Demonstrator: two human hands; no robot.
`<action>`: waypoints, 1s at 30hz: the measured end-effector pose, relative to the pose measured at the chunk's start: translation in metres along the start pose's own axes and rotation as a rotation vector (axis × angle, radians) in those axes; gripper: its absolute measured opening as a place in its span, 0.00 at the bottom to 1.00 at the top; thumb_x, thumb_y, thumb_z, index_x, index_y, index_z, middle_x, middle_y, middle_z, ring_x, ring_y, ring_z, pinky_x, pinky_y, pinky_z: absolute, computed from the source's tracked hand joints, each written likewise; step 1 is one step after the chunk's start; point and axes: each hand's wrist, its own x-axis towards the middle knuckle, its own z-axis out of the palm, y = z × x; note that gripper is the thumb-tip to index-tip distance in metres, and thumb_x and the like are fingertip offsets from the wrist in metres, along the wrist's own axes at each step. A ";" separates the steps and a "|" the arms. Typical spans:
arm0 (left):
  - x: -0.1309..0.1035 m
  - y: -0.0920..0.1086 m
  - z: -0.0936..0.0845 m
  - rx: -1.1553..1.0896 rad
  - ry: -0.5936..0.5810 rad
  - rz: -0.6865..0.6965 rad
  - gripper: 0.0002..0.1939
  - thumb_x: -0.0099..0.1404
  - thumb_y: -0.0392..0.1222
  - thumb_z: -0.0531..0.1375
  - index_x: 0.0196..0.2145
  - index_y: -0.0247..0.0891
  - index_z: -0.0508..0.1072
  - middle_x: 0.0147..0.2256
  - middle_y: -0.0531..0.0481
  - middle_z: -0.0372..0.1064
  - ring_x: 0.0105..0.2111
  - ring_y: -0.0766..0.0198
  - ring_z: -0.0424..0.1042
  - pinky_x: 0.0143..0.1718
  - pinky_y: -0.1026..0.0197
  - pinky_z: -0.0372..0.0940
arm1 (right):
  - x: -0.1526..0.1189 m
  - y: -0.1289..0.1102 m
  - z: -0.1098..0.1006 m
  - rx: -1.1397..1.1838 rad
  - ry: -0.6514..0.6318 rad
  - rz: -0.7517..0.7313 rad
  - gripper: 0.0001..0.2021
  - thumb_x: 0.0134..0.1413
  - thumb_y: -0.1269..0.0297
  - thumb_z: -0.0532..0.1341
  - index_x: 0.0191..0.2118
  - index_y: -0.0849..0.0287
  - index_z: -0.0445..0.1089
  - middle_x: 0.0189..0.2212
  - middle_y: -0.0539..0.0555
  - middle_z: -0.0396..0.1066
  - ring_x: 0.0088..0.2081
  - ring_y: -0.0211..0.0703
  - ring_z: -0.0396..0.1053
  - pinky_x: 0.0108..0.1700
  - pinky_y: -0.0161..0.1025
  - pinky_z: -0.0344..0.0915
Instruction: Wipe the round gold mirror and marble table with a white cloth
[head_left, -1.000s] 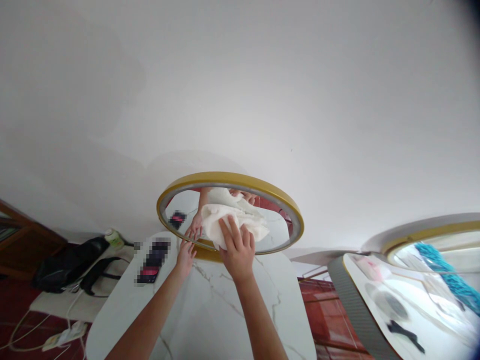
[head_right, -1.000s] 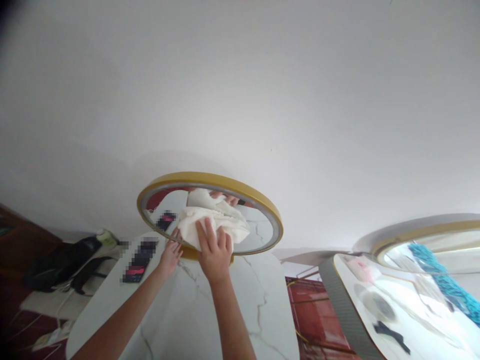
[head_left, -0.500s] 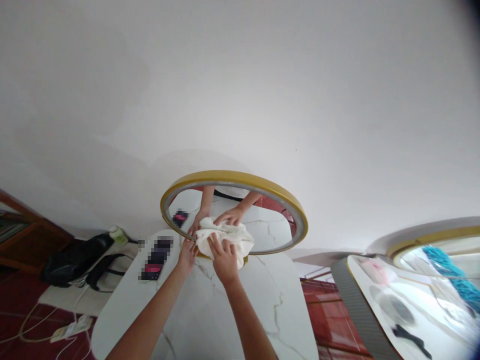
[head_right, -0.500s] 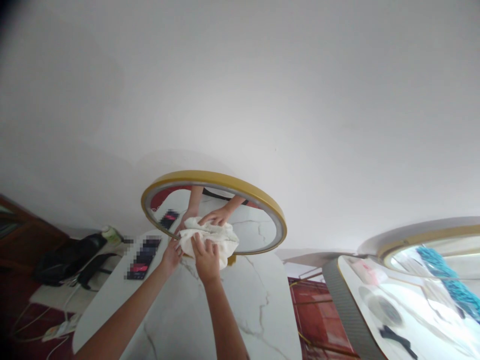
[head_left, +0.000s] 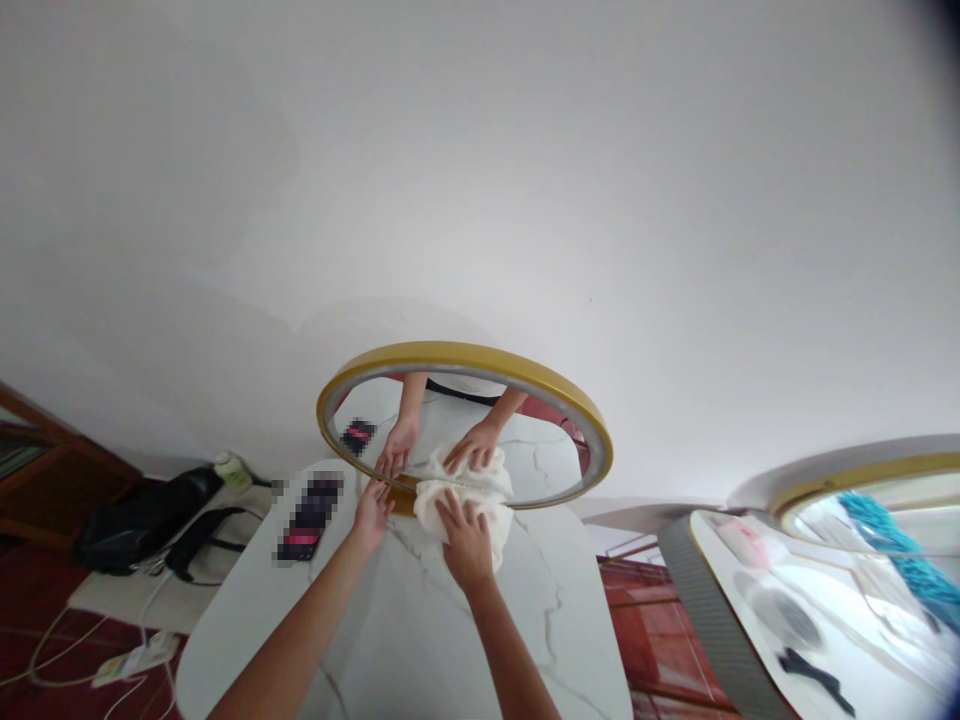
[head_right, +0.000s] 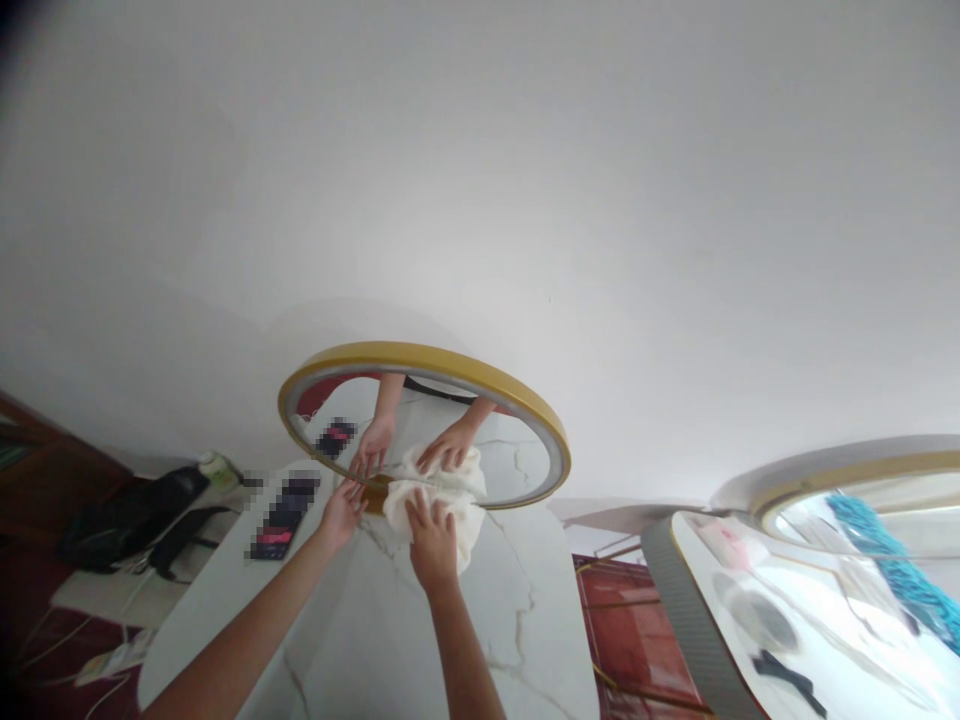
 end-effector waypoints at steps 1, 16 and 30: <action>0.002 -0.003 0.000 -0.004 0.003 -0.018 0.20 0.63 0.36 0.53 0.51 0.53 0.68 0.55 0.56 0.63 0.58 0.61 0.58 0.54 0.55 0.55 | -0.001 -0.001 -0.011 -0.007 0.050 -0.015 0.41 0.45 0.77 0.57 0.65 0.44 0.46 0.67 0.43 0.38 0.59 0.57 0.52 0.53 0.54 0.56; -0.005 -0.048 0.019 -0.051 -0.001 -0.266 0.09 0.65 0.39 0.50 0.37 0.43 0.70 0.50 0.48 0.66 0.58 0.60 0.58 0.58 0.52 0.51 | 0.005 0.005 -0.112 -0.063 0.646 0.013 0.34 0.51 0.71 0.57 0.64 0.49 0.51 0.64 0.49 0.49 0.51 0.57 0.57 0.49 0.52 0.58; -0.008 -0.037 0.013 -0.082 -0.014 -0.291 0.10 0.66 0.40 0.50 0.38 0.40 0.70 0.44 0.48 0.69 0.44 0.61 0.70 0.44 0.58 0.62 | -0.021 0.012 0.043 0.046 0.032 0.171 0.40 0.40 0.80 0.54 0.62 0.45 0.54 0.64 0.45 0.49 0.55 0.53 0.57 0.48 0.47 0.60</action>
